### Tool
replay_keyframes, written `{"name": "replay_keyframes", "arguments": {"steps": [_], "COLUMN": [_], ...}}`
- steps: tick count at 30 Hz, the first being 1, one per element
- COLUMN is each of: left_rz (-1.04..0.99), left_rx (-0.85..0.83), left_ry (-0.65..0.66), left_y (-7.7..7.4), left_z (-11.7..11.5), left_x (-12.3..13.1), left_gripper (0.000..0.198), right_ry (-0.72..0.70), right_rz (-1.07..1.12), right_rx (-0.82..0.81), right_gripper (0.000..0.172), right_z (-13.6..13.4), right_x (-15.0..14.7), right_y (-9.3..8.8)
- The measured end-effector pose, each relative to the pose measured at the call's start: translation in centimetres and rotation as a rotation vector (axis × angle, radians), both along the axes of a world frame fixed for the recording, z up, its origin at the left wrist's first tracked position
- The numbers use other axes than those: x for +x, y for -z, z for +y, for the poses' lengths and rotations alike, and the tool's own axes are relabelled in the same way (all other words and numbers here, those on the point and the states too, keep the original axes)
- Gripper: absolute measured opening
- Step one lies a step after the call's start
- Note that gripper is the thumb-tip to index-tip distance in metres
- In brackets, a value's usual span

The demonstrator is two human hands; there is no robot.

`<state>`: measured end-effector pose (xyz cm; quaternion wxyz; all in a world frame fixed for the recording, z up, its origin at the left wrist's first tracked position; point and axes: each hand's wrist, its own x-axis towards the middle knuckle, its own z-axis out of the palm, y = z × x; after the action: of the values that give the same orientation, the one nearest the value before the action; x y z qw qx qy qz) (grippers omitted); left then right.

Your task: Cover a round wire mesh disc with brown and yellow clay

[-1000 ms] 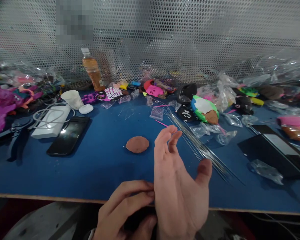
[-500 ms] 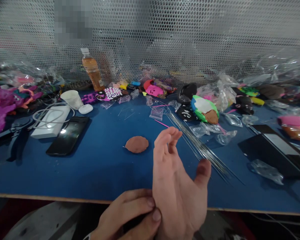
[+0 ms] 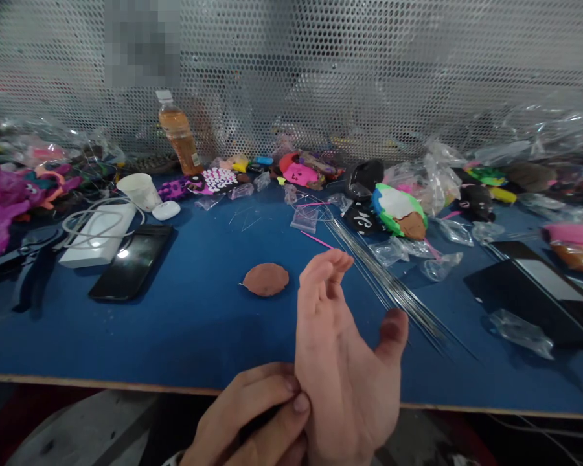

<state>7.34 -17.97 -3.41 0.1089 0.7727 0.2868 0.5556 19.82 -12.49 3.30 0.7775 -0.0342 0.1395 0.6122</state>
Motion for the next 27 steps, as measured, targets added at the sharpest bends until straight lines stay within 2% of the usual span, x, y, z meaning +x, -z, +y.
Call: {"name": "replay_keyframes", "arguments": {"steps": [8,13,19,23,27], "left_rz": [0.08,0.188,0.06,0.011,-0.041], "left_rx": [0.019,0.001,0.014,0.005,-0.142], "left_ry": [-0.07,-0.057,-0.061,-0.034,-0.019], "left_y": [0.6,0.8,0.4,0.0,-0.2], "left_z": [-0.1,-0.1,0.1,0.4,0.2], "left_x": [0.0,-0.4,0.0,0.2,0.2], "left_gripper": [0.038,0.05,0.038,0.038,0.042], "right_ry": [-0.035,-0.017,-0.058,-0.033,-0.002], "right_rz": [0.143,0.122,0.213,0.027,-0.409], "right_rx": [0.112,0.104,0.216,0.165,0.087], "right_gripper": [0.057,0.052,0.051,0.051,0.043], "right_z": [-0.3,-0.5,-0.7,-0.9,-0.9], "right_x": [-0.3,-0.5,-0.2,0.1,-0.3], "right_y": [0.2,0.5,0.6,0.9,1.2]}}
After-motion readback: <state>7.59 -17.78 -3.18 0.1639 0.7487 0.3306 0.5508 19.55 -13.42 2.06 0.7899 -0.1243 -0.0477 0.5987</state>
